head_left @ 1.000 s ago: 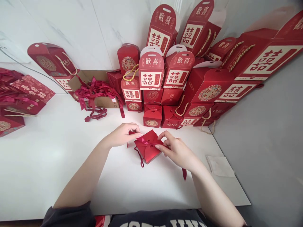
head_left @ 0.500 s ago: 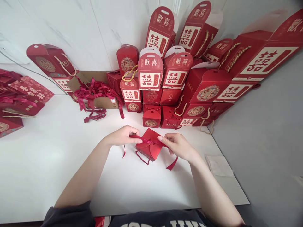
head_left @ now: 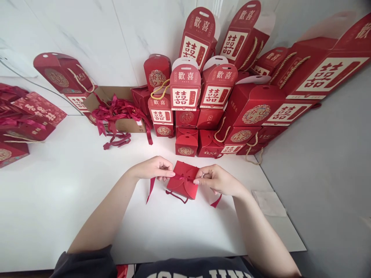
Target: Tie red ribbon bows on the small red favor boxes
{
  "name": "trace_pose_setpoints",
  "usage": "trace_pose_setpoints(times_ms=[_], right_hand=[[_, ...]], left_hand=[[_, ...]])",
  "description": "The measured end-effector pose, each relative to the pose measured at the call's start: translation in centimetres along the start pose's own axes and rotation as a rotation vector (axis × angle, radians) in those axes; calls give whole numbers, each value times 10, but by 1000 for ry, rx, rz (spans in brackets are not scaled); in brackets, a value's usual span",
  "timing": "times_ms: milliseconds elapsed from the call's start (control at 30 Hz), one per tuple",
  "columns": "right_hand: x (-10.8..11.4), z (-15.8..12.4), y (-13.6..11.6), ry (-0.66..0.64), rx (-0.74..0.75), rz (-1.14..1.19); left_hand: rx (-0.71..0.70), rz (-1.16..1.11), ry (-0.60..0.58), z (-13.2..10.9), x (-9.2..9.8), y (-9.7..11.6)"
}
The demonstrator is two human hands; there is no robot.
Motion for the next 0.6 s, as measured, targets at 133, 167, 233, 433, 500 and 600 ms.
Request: trace_pose_setpoints(times_ms=[133, 167, 233, 433, 500, 600], right_hand=[[9, -7, 3, 49, -36, -29], [11, -7, 4, 58, -40, -30], [13, -8, 5, 62, -50, -31], [19, -7, 14, 53, -86, -63], [20, -6, 17, 31, -84, -63], [18, -4, 18, 32, -81, -74]], left_hand=[[-9, -1, 21, 1, 3, -1], [-8, -6, 23, 1, 3, -2], [-4, -23, 25, 2, 4, -4], [-10, -32, 49, -7, 9, -2], [-16, -8, -31, -12, 7, 2], [-113, 55, -82, -16, 4, 14]])
Point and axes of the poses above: each hand's wrist, its own z-axis towards the middle knuckle, its own x-axis out of the back of the hand, y = z × x, the point moved 4 cm from there along z, towards the middle knuckle, and after that the axes turned 12 degrees about -y, right-handed, at the moved point
